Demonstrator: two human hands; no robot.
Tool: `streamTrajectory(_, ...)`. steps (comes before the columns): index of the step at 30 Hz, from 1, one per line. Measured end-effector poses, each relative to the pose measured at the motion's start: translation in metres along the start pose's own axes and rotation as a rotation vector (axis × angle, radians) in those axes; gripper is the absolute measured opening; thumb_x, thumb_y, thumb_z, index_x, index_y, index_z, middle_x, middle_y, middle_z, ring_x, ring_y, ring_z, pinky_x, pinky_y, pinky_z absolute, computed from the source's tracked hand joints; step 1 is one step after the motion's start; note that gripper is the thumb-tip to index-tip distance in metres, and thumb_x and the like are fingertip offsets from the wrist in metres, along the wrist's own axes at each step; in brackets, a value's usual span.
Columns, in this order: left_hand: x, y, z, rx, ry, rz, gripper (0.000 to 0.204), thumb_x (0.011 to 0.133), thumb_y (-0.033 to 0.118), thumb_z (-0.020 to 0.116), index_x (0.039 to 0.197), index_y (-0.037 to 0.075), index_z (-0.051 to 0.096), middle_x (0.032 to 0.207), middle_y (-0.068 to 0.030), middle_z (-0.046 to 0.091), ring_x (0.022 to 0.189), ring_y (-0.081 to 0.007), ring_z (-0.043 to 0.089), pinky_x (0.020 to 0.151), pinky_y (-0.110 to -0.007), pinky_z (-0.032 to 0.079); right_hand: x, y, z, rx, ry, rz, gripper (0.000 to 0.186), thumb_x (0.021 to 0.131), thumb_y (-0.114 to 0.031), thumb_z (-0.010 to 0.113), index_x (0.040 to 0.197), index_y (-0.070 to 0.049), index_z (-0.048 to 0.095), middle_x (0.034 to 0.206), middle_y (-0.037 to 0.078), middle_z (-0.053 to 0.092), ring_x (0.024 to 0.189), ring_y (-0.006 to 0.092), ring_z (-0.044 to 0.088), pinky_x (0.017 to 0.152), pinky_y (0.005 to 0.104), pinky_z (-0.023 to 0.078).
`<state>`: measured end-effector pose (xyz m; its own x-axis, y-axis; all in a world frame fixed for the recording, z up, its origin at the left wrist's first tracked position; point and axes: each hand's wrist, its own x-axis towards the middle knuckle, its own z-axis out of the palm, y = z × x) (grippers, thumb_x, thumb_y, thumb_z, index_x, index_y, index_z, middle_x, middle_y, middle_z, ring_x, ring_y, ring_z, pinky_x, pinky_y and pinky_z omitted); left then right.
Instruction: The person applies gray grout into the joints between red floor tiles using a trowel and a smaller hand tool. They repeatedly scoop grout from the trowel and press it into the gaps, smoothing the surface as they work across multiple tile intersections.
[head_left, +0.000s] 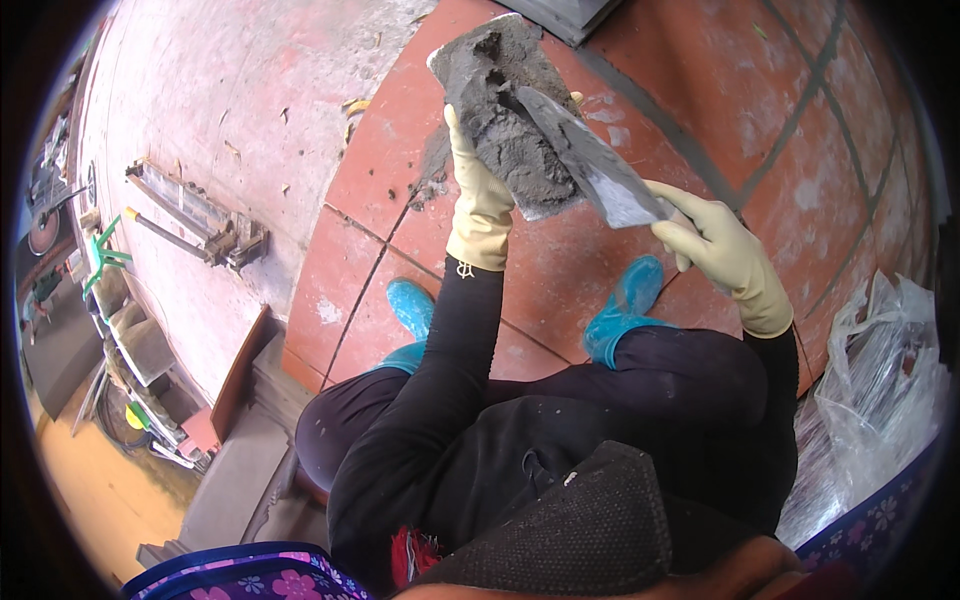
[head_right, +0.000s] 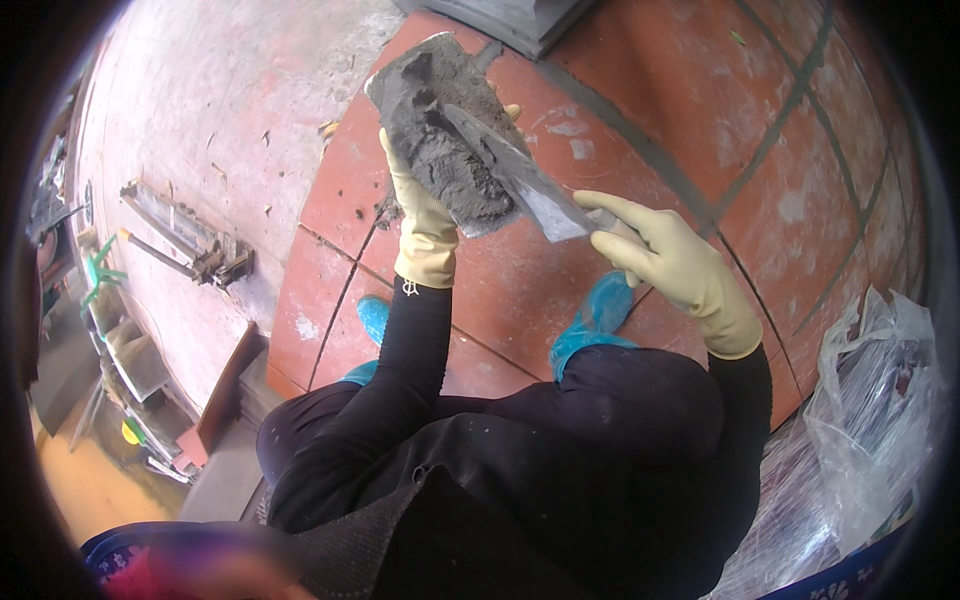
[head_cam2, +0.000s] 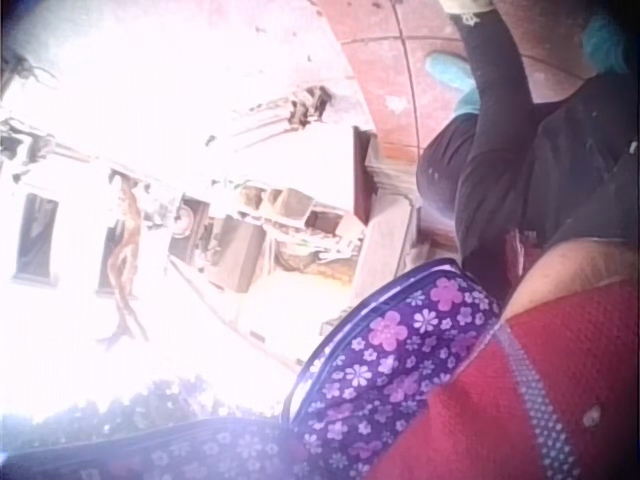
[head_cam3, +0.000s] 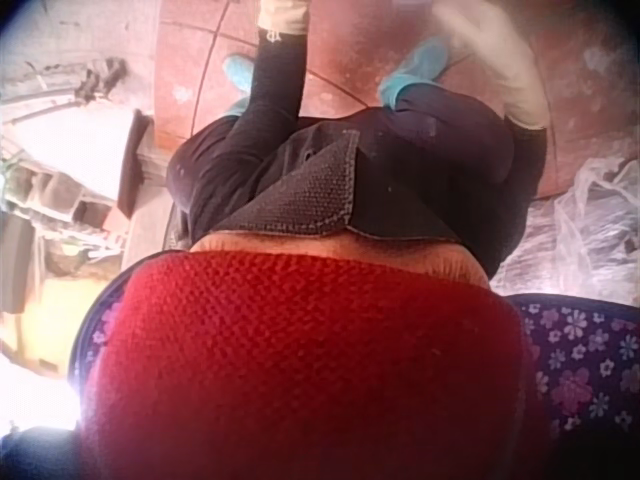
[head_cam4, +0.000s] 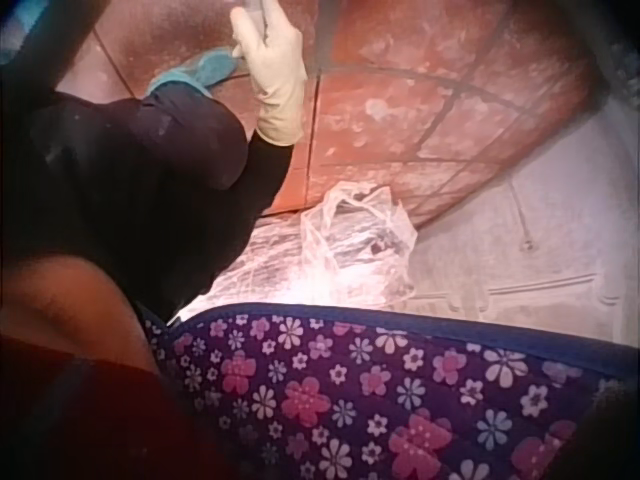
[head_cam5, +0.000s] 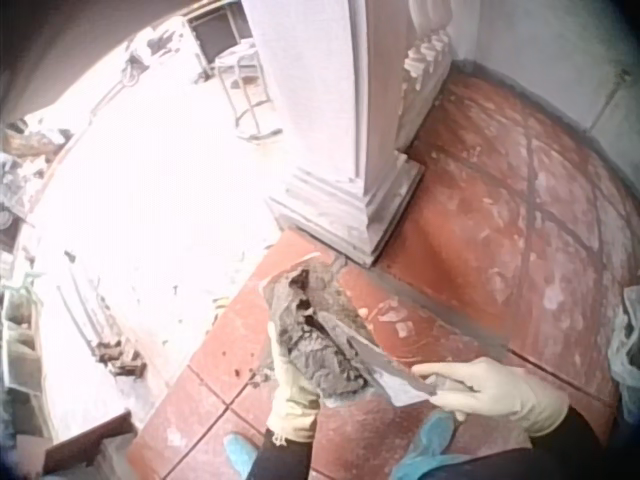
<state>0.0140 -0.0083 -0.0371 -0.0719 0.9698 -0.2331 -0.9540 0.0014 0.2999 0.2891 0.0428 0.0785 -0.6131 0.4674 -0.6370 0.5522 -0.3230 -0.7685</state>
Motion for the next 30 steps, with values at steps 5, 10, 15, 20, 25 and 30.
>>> streamTrajectory(5, -0.002, 0.003, 0.009, 0.179, 0.246, 0.140, 0.088, 0.089, 0.070, 0.059, 0.151, 0.009, 0.042, 0.148, -0.0145, 0.050, 0.131, -0.0352, 0.052, 0.111, -0.053, 0.042, -0.011, 0.017, -0.015, 0.128, 0.026, -0.051, 0.053, 0.095, -0.010, 0.062, 0.145, 0.002, 0.049, 0.078, 0.002, 0.062, 0.063, 0.0080, 0.058, 0.058, 0.0250, 0.048)
streamTrajectory(10, -0.005, 0.004, 0.018, 0.186, 0.191, 0.104, 0.088, 0.089, 0.070, 0.059, 0.151, 0.009, 0.042, 0.150, -0.0136, 0.048, 0.133, -0.0347, 0.050, 0.112, -0.052, 0.041, 0.003, 0.033, -0.032, 0.196, 0.065, 0.032, 0.043, 0.094, -0.015, 0.063, 0.132, 0.006, 0.056, 0.077, 0.002, 0.061, 0.060, 0.0082, 0.057, 0.056, 0.0235, 0.047)
streamTrajectory(15, -0.004, 0.000, 0.019, 0.140, 0.241, 0.111, 0.090, 0.090, 0.071, 0.057, 0.152, 0.009, 0.039, 0.151, -0.0165, 0.046, 0.134, -0.0365, 0.049, 0.113, -0.053, 0.040, 0.018, 0.042, -0.038, 0.200, 0.003, 0.081, 0.018, 0.094, -0.018, 0.060, 0.099, 0.000, 0.063, 0.074, 0.002, 0.060, 0.057, 0.0089, 0.056, 0.053, 0.0241, 0.046)
streamTrajectory(20, -0.004, 0.002, 0.016, 0.024, 0.079, 0.008, 0.088, 0.091, 0.071, 0.056, 0.152, 0.009, 0.040, 0.151, -0.0165, 0.047, 0.133, -0.0372, 0.049, 0.113, -0.054, 0.039, 0.019, 0.041, -0.049, 0.217, -0.038, 0.011, 0.017, 0.093, -0.016, 0.058, 0.082, -0.004, 0.062, 0.069, 0.003, 0.060, 0.052, 0.0103, 0.056, 0.050, 0.0253, 0.045)
streamTrajectory(25, -0.003, 0.003, 0.017, 0.070, 0.200, 0.007, 0.087, 0.092, 0.070, 0.055, 0.152, 0.009, 0.040, 0.150, -0.0168, 0.047, 0.131, -0.0369, 0.050, 0.112, -0.054, 0.040, 0.014, 0.041, -0.053, 0.225, -0.104, 0.051, 0.015, 0.094, -0.017, 0.060, 0.089, -0.003, 0.063, 0.071, 0.002, 0.061, 0.055, 0.0088, 0.057, 0.051, 0.0235, 0.045)
streamTrajectory(30, -0.008, -0.002, 0.019, 0.097, 0.208, -0.025, 0.085, 0.093, 0.069, 0.054, 0.151, 0.008, 0.041, 0.148, -0.0167, 0.048, 0.128, -0.0351, 0.053, 0.110, -0.051, 0.043, 0.022, 0.042, -0.043, 0.232, -0.155, 0.097, 0.014, 0.093, -0.016, 0.059, 0.090, -0.003, 0.064, 0.071, 0.002, 0.061, 0.055, 0.0086, 0.056, 0.051, 0.0225, 0.044)
